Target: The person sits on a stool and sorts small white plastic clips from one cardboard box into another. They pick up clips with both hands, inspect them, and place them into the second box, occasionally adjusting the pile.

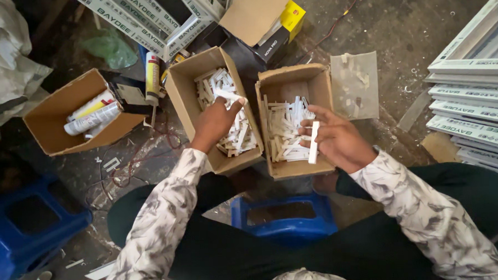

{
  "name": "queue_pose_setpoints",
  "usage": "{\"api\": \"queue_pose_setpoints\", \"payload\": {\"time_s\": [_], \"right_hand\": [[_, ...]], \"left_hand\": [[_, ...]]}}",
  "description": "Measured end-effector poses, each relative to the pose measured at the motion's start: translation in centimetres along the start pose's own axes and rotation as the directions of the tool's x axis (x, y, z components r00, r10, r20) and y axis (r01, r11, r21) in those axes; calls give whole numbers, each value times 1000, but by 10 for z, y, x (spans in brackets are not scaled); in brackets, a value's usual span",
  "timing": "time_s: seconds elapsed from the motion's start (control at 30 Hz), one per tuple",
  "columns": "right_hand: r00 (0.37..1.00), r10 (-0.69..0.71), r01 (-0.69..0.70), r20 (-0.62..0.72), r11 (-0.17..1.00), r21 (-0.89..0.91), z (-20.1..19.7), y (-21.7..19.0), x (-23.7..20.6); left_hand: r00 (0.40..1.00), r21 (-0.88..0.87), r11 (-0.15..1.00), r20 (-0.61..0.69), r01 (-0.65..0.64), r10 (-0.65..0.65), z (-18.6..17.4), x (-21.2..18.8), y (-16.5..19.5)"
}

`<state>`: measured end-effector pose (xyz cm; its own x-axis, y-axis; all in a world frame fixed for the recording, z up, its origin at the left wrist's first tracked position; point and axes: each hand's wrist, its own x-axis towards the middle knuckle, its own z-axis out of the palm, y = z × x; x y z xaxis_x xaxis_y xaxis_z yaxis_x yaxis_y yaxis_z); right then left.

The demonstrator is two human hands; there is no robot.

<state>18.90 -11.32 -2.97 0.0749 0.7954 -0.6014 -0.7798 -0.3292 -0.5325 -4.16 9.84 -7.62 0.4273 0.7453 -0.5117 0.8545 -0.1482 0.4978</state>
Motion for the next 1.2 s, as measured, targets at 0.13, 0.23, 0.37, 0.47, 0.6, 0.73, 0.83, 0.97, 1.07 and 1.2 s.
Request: {"api": "queue_pose_setpoints", "payload": {"time_s": [0.13,0.23,0.37,0.47,0.6,0.73,0.83,0.97,1.07,1.2], "right_hand": [[988,-77,91,137,990,-104,11,-14,-12],[964,-224,253,145,941,-226,27,-9,-16],[913,-380,407,147,838,-363,37,3,-21],[893,-425,441,147,769,-462,39,10,-20],[886,-428,459,178,752,-474,39,13,-13],[952,-287,300,108,801,-519,33,16,-9],[959,-269,278,90,830,-484,28,31,-12],[986,-150,169,77,856,-489,20,56,-13],[987,17,56,160,897,-438,18,73,-6],[973,18,131,229,775,-619,15,71,-7]], "left_hand": [[990,-579,815,129,22,65,19,-6,12],[915,-795,580,350,178,199,41,-27,38],[808,-893,365,411,262,423,59,-64,63],[782,-913,308,393,269,484,64,-77,78],[821,-814,480,496,326,284,57,-82,85],[878,-831,548,331,96,347,59,-84,83],[908,-814,571,311,103,280,60,-83,76],[937,-907,394,255,146,239,47,-74,71],[953,-919,371,223,135,205,35,-72,73],[963,-958,261,175,118,206,23,-74,75]]}}
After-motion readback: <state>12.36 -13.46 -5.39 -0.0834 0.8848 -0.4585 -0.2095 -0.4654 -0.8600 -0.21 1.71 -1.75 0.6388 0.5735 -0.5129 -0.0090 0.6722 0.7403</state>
